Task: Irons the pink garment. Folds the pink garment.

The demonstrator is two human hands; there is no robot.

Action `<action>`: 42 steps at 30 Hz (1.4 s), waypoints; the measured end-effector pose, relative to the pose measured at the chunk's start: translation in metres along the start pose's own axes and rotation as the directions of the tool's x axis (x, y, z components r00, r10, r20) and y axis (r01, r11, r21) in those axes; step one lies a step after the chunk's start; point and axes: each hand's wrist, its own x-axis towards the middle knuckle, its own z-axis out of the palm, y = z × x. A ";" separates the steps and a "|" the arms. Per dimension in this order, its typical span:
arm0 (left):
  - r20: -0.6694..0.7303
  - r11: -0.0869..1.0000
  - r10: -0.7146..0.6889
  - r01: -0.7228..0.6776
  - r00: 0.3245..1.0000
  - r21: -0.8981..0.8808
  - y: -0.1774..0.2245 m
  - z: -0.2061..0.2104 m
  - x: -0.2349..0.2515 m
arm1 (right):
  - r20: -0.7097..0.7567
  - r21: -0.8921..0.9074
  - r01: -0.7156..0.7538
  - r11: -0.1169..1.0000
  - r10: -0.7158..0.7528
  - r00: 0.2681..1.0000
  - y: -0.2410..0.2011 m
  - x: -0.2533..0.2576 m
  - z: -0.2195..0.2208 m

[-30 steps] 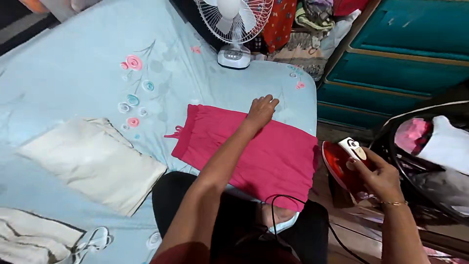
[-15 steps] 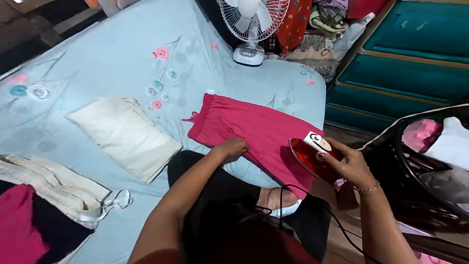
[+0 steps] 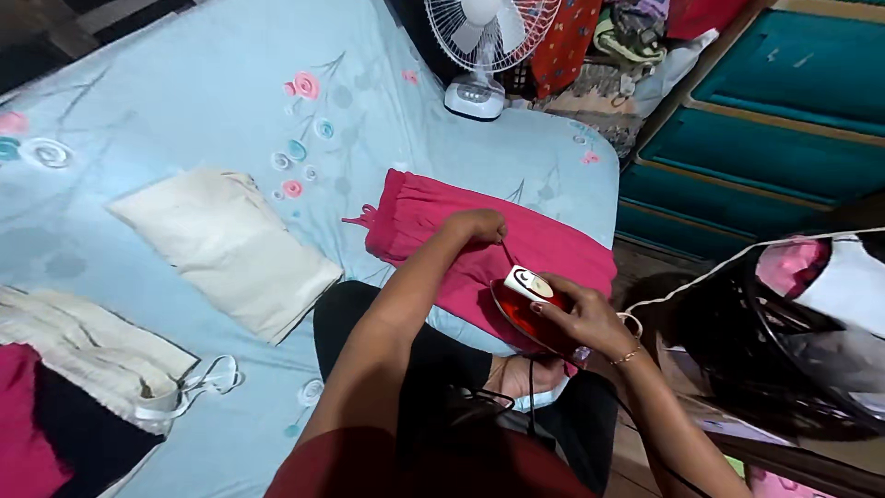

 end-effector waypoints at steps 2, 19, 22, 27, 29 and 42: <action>-0.001 1.000 -0.003 0.003 1.000 0.027 0.005 -0.006 0.004 | 0.083 -0.017 -0.034 0.999 0.036 0.996 -0.011 0.014 0.014; -0.277 0.476 -0.851 0.432 0.445 -0.766 -0.116 0.109 -0.163 | 0.095 -0.130 0.094 0.987 -0.082 0.992 0.013 0.073 0.109; -0.303 0.491 -0.842 0.400 0.446 -0.774 -0.122 0.112 -0.156 | 0.118 -0.136 0.117 0.984 -0.102 0.988 0.004 0.084 0.115; -0.535 0.603 -0.797 0.316 0.279 -0.733 -0.130 0.094 -0.153 | 0.146 -0.139 0.118 0.983 -0.097 0.984 -0.016 0.109 0.134; -0.590 0.656 -0.755 0.319 0.288 -0.684 -0.137 0.094 -0.150 | 0.136 -0.140 0.142 0.980 -0.123 0.983 -0.027 0.121 0.146; -0.606 0.687 -0.723 0.250 0.332 -0.682 -0.170 0.114 -0.144 | 0.244 -0.215 0.083 0.973 -0.029 0.969 -0.065 0.183 0.175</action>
